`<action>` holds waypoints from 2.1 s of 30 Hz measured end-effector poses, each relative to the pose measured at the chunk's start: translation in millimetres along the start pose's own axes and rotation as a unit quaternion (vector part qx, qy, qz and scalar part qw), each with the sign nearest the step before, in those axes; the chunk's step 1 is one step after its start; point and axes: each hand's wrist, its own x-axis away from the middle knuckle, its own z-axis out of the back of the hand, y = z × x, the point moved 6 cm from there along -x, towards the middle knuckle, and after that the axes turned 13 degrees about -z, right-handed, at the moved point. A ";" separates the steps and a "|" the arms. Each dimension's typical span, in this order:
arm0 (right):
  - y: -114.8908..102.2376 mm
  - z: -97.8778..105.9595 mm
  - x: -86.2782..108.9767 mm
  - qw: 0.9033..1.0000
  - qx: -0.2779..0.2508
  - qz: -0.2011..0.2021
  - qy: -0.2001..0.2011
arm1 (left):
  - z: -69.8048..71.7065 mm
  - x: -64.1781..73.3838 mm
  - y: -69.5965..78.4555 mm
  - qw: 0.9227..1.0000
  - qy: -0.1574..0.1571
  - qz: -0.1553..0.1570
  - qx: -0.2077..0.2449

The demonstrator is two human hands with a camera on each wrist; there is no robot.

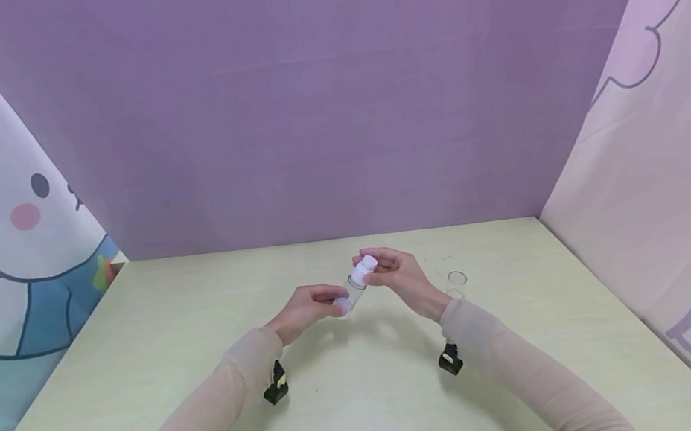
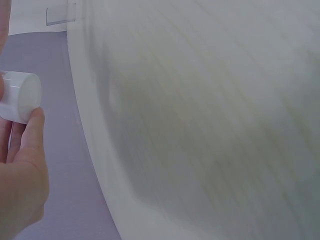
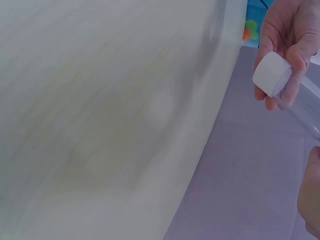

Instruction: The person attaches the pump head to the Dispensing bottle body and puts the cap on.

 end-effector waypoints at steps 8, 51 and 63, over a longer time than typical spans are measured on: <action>1.3 0.2 0.5 1.000 -0.005 -0.011 0.009 | -0.8 1.0 0.9 1.000 -0.002 0.001 -0.003; 0.7 5.0 -1.7 0.995 0.060 -0.018 0.073 | 1.5 -0.8 9.4 1.000 -0.011 -0.019 -0.006; 1.8 6.0 -1.2 0.995 0.059 -0.023 0.078 | 0.3 -2.3 6.3 1.000 -0.012 -0.012 -0.004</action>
